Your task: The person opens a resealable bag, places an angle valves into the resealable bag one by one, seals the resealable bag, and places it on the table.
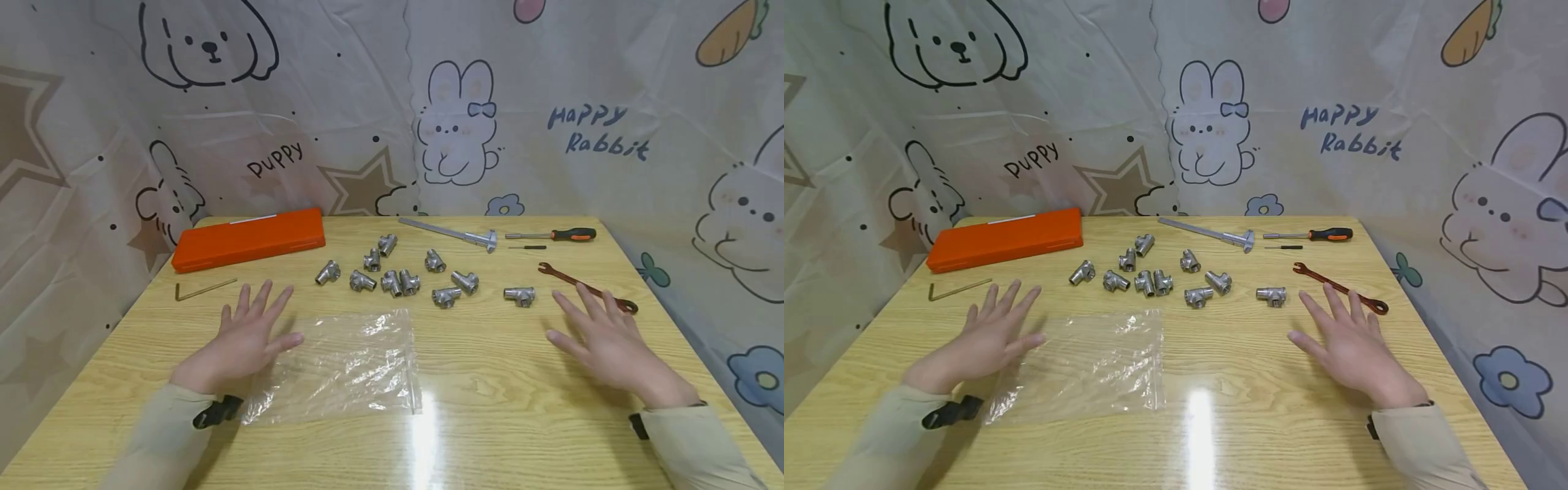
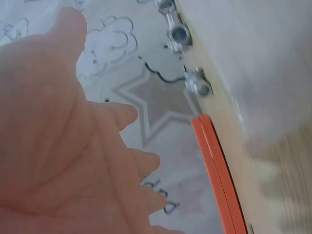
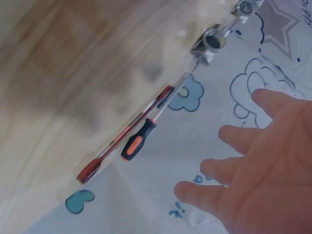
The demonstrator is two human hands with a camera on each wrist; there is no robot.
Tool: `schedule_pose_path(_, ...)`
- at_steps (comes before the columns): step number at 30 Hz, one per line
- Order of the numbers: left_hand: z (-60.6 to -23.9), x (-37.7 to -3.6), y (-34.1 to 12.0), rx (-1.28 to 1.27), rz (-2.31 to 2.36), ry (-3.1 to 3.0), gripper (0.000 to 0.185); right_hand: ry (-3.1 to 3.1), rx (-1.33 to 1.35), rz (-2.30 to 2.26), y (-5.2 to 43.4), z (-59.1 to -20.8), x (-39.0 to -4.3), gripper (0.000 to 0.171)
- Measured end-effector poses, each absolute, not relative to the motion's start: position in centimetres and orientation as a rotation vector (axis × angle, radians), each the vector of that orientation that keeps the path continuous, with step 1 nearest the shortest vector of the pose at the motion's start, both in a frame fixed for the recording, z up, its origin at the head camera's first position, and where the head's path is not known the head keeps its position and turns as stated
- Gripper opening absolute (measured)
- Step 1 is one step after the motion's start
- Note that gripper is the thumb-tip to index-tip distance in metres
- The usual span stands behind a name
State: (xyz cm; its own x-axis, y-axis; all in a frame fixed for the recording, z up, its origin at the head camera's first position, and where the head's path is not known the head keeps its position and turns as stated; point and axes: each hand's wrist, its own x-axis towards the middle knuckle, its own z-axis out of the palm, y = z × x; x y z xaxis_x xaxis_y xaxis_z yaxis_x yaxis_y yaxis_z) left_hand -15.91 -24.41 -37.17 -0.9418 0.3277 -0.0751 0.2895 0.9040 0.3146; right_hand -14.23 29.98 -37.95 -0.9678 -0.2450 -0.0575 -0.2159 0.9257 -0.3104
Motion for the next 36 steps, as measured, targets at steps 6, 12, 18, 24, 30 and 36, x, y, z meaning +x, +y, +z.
schedule_pose_path(6, -37.2, -16.1, -19.6, 0.608, 0.514, 2.964, 0.077, 3.018, -0.398, -0.502, 27.8, -37.1, -14.1, 0.073)
schedule_pose_path(12, -36.9, -16.4, -11.5, 0.544, 0.53, 2.882, 0.062, 3.025, -0.457, -0.623, 24.3, -36.3, -14.2, 0.05)
schedule_pose_path(18, -37.9, -16.9, -6.1, 0.491, 0.142, 2.834, 0.076, 2.968, -0.571, -0.681, 20.6, -37.0, -14.7, 0.034)
schedule_pose_path(24, -39.1, -16.9, -5.2, 0.504, 0.044, 2.792, 0.054, 2.914, -0.643, -0.689, 18.1, -37.6, -14.6, 0.03)
schedule_pose_path(30, -39.4, -16.9, -5.5, 0.503, 0.166, 2.774, 0.033, 2.885, -0.649, -0.723, 16.6, -38.2, -14.6, 0.027)
schedule_pose_path(36, -39.7, -16.9, -6.3, 0.502, 0.437, 2.74, 0.028, 2.799, -0.597, -0.937, 14.8, -38.5, -14.8, 0.024)
